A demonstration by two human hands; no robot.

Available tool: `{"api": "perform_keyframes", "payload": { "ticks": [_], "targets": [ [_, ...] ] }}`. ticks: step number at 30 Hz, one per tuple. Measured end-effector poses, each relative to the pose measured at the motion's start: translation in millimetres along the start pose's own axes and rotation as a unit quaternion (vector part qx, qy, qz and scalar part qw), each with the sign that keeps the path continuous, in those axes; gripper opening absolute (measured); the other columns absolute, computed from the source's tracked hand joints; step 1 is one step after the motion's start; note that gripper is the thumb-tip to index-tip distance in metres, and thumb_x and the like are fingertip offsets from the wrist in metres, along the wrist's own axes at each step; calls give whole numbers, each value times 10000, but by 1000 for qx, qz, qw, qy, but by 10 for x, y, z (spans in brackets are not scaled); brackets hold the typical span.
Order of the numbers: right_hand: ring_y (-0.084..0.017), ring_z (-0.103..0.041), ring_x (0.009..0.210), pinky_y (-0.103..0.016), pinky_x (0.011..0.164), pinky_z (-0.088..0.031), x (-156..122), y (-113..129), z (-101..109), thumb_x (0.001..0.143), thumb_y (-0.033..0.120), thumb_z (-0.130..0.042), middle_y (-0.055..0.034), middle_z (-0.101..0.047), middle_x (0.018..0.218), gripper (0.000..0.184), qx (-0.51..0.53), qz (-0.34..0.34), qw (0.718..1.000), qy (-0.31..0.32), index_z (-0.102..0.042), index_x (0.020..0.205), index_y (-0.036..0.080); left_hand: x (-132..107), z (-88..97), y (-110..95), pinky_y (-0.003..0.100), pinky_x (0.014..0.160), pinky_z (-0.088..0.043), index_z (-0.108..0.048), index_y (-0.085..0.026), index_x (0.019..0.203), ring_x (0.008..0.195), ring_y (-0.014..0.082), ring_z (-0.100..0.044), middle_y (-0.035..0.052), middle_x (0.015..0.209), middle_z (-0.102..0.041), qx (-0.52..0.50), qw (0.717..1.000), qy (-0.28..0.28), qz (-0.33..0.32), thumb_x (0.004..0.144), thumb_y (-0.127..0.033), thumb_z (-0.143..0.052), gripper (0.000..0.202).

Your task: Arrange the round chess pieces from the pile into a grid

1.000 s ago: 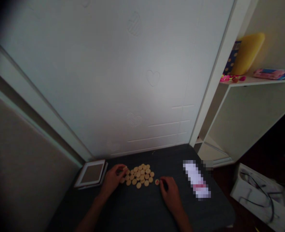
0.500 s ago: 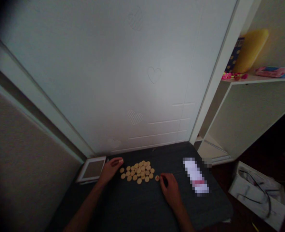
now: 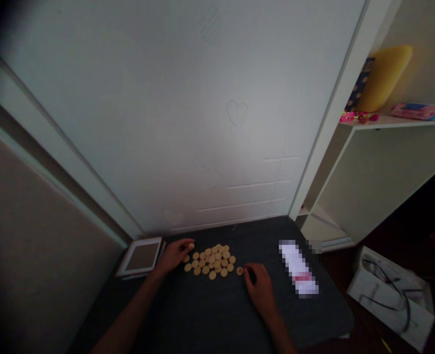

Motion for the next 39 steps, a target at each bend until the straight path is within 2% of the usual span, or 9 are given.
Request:
{"api": "perform_keyframes", "payload": {
  "ticks": [5, 8, 12, 15, 18, 22, 28, 35, 39],
  "targets": [
    [-247, -697, 887, -364, 788, -577, 5, 8, 18, 962, 407, -558, -90, -738, 958, 257, 2, -2, 1000, -4, -728, 1035, 229, 5, 44, -49, 396, 893, -538, -770, -247, 1010, 935, 272, -715, 59, 951, -786, 61, 998, -11, -19, 814, -464, -629, 324],
    [-243, -698, 881, -360, 789, -576, 6, 3, 17, 958, 406, -567, -84, -738, 950, 248, 1, -1, 1000, -5, -728, 1027, 231, -29, 45, -151, 411, 924, -513, -757, -221, 1061, 990, 286, -684, 84, 996, -767, 87, 995, -21, -40, 831, -457, -628, 353],
    [-248, -690, 900, -376, 811, -567, 4, -3, -5, 967, 392, -551, -94, -735, 964, 251, -1, 0, 1000, 2, -720, 1041, 222, -166, -85, -473, 407, 989, -466, -732, -227, 1108, 1098, 281, -625, 83, 1124, -735, 103, 991, -18, -84, 867, -434, -631, 333],
    [-247, -688, 891, -377, 806, -567, 4, 7, 3, 968, 389, -545, -95, -736, 959, 256, -5, 0, 1000, 0, -722, 1038, 218, -333, -317, -840, 384, 974, -462, -734, -253, 1081, 1092, 262, -616, 63, 1097, -740, 123, 978, 27, -165, 895, -387, -623, 255],
    [-244, -689, 872, -372, 794, -570, 8, 21, 19, 964, 396, -545, -93, -737, 944, 261, -7, 1, 1000, -6, -728, 1019, 218, -439, -465, -1041, 370, 966, -450, -742, -259, 1036, 1053, 245, -624, 50, 1077, -748, 141, 967, 55, -206, 912, -323, -605, 196],
    [-246, -693, 869, -371, 789, -574, 13, 18, 20, 963, 401, -546, -92, -738, 935, 265, -3, 3, 1000, -8, -732, 1011, 219, -389, -444, -978, 364, 936, -451, -736, -250, 1048, 1052, 252, -624, 53, 1109, -738, 171, 968, 36, -181, 893, -310, -613, 207],
    [-244, -687, 875, -368, 786, -564, 4, -23, -16, 967, 378, -546, -84, -735, 945, 239, -2, 0, 1000, -1, -723, 1026, 228, -282, -454, -786, 342, 870, -465, -751, -249, 1010, 985, 250, -640, 60, 994, -722, 196, 971, 40, -134, 849, -315, -654, 199],
    [-249, -684, 892, -377, 805, -557, 4, -18, -18, 967, 376, -539, -83, -737, 953, 241, 2, 2, 1000, -2, -716, 1033, 227, -237, -518, -867, 324, 902, -447, -735, -267, 1044, 1019, 236, -636, 33, 1036, -724, 199, 968, 43, -146, 819, -291, -679, 233],
    [-252, -682, 897, -383, 813, -559, 6, -23, -24, 966, 375, -538, -91, -737, 956, 244, 0, 0, 1000, 0, -719, 1027, 222, -160, -519, -834, 322, 877, -450, -738, -265, 1014, 965, 229, -653, 32, 983, -731, 209, 967, 34, -143, 849, -299, -646, 192]
  ]
}}
Point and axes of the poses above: each hand's wrist, its own x-axis towards the middle knuckle, its own z-axis out of the back of the hand, y = z × x, the point moved 10 cm from there along x, towards the middle knuckle
